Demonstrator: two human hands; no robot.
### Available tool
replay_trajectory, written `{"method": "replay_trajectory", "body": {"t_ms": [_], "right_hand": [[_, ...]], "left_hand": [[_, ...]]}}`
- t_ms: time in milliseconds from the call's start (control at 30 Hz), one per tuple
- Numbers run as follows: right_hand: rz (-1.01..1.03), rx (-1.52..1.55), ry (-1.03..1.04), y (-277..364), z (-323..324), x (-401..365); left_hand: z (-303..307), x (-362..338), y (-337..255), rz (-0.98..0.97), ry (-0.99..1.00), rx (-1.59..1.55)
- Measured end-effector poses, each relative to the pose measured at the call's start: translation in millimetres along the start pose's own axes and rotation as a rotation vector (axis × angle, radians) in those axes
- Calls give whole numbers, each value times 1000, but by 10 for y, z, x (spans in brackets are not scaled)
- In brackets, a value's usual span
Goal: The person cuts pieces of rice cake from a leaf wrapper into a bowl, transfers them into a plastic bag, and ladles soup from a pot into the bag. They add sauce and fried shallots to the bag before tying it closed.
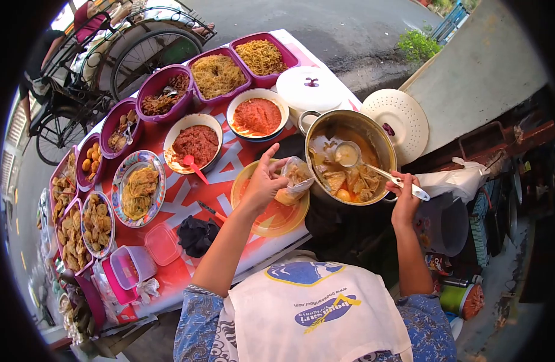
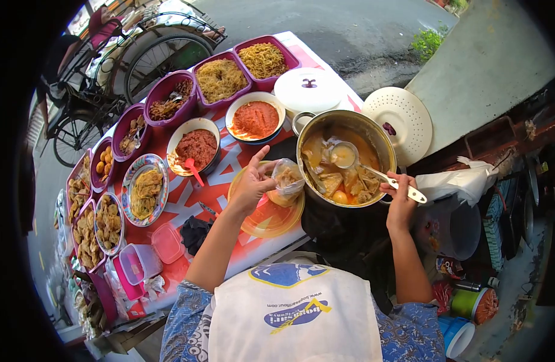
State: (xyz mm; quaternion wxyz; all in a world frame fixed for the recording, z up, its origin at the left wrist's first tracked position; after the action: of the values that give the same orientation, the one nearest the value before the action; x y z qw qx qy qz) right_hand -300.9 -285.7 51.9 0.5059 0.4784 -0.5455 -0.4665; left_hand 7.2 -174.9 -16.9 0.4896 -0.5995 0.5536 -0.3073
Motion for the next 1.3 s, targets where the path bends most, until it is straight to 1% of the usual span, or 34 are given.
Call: {"method": "replay_trajectory", "body": {"t_ms": [200,300,367,400,467,500,533,600,633,667,733,767,867,933,1000,1067,1133,1200,1233,1300], "right_hand": [[-62,140,83,312,-308,-204],[-62,177,132,381,-501,-348],[-5,157,201,439,-618,-445],[-8,155,204,419,-647,-503],[243,-31,325,587,-779,-681],[428,-134,417,709,-852,-806],[525,-219,483,805,-930,-924],[821,-349,647,933,-1043,-1166],[856,-275,702,966,-1064,-1216],[855,-276,702,951,-1041,-1208],[853,-311,620,926,-906,-1119],[920,-411,533,963,-864,-1049],[700,-493,346,712,-639,-675],[672,-525,312,538,-552,-544],[638,-549,288,391,-501,-474],[552,-549,242,264,-449,-403],[530,-540,228,209,-432,-355],[392,-401,165,46,-266,-208],[391,-401,165,49,-247,-171],[205,-200,96,-42,-109,-55]], "left_hand": [[5,-7,-5,11,-6,-46],[26,-15,8,14,-8,-49],[29,-8,15,10,-4,-58],[40,-4,20,12,-8,-60],[46,1,17,3,0,-52],[44,-8,6,5,-3,-54],[34,-22,-5,22,-5,-49],[34,-26,11,42,-8,-45],[31,-17,12,29,-4,-64],[25,-11,8,15,1,-84],[21,-31,-26,5,-6,-74],[18,-34,-49,-8,-11,-64],[39,11,31,-3,6,7],[35,-1,25,4,-8,46],[37,-25,123,132,13,137],[-21,-46,51,111,17,102],[-49,-67,-22,91,17,66],[-31,-85,-32,110,0,117],[-21,-76,-9,110,0,117],[7,-45,34,81,-4,106]]}}
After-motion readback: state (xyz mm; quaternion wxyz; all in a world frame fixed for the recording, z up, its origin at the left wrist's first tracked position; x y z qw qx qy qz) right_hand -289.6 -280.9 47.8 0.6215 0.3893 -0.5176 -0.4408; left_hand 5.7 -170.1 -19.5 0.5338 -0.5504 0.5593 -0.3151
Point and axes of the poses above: each hand's wrist, its own x-axis towards the middle knuckle, its own z-axis out of the back of the hand, y = z × x, the point moved 10 cm from there along x, towards the middle knuckle, and after that the axes turned 3 degrees about x, right-handed, at the moved point
